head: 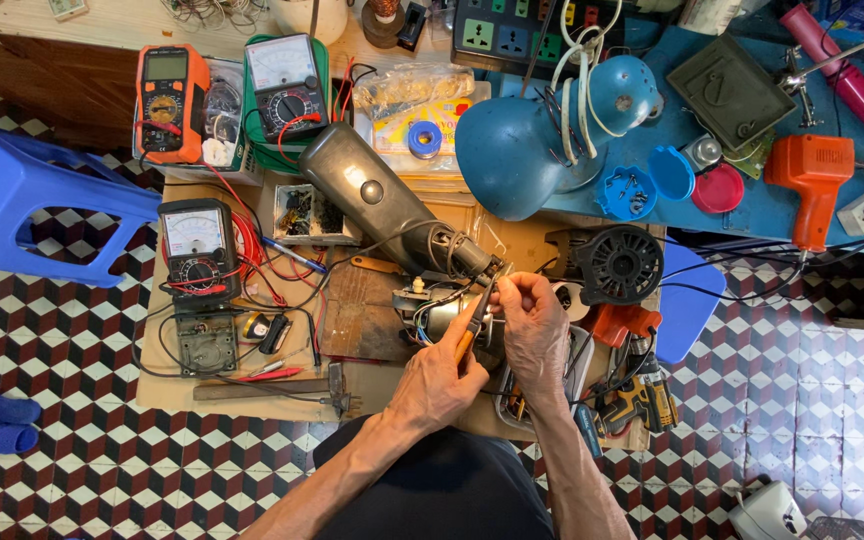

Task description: The person disassembles and reassembles a handheld electric appliance, likely a hair dryer, using a cordless drill and pliers. They remove screws, separate the housing, manipulate internal wires, and reassemble the unit on a cluttered workbench.

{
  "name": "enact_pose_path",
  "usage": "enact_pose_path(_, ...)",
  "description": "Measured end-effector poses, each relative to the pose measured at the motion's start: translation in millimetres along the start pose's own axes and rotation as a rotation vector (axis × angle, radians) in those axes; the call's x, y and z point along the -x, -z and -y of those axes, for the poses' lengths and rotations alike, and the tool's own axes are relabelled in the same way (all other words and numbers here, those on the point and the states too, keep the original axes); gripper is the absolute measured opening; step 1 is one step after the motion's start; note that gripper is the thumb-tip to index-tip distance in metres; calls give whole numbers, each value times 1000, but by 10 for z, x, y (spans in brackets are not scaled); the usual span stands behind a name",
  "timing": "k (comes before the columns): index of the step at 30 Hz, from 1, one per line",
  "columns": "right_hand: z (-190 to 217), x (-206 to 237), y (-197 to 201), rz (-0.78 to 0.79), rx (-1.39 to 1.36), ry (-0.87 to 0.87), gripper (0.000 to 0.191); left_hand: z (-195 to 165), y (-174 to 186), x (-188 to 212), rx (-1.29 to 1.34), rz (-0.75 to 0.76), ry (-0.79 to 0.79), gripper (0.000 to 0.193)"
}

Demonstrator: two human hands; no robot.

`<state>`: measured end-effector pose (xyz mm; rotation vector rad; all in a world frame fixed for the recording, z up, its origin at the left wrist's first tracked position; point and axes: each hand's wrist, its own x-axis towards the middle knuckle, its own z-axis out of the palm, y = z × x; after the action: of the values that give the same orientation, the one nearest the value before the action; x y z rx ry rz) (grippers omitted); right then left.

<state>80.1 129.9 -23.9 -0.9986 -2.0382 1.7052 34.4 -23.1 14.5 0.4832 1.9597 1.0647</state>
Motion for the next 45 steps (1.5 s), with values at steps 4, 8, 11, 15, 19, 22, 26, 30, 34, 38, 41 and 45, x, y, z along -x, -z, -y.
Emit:
enact_pose_path(4,-14,-5,27,24,2,-14,17,55,-6,-20,-79,-87,-127,87)
enact_pose_path(8,-66,-30,40,60,-58,-17,18,116,-9,-27,-67,-85,-158,86)
enact_pose_path(11,-102,-75,45,84,-81,-9,18,139,9,-31,-39,-74,-156,86)
enact_pose_path(15,-114,-83,78,105,5,-42,20,138,48,-49,-16,-47,-153,86)
enact_pose_path(19,-93,-94,88,127,85,-50,21,121,76,-39,-12,-13,-121,84)
enact_pose_path(22,-70,-97,96,154,25,-59,20,105,85,-26,5,7,-117,85)
enact_pose_path(26,-47,-117,123,194,58,-45,24,91,61,-1,-4,11,-134,84)
enact_pose_path(30,-51,-100,159,185,109,-20,23,82,29,1,-1,5,-111,83)
enact_pose_path(34,-73,-68,115,164,-83,46,16,59,13,3,69,-8,-118,81)
enact_pose_path(38,-83,19,19,35,-151,52,14,21,20,4,117,15,-84,83)
enact_pose_path(41,-66,69,-31,-31,-121,83,13,-7,37,3,174,18,-120,83)
enact_pose_path(45,-13,110,-36,-65,-39,136,13,-38,59,9,181,27,-108,83)
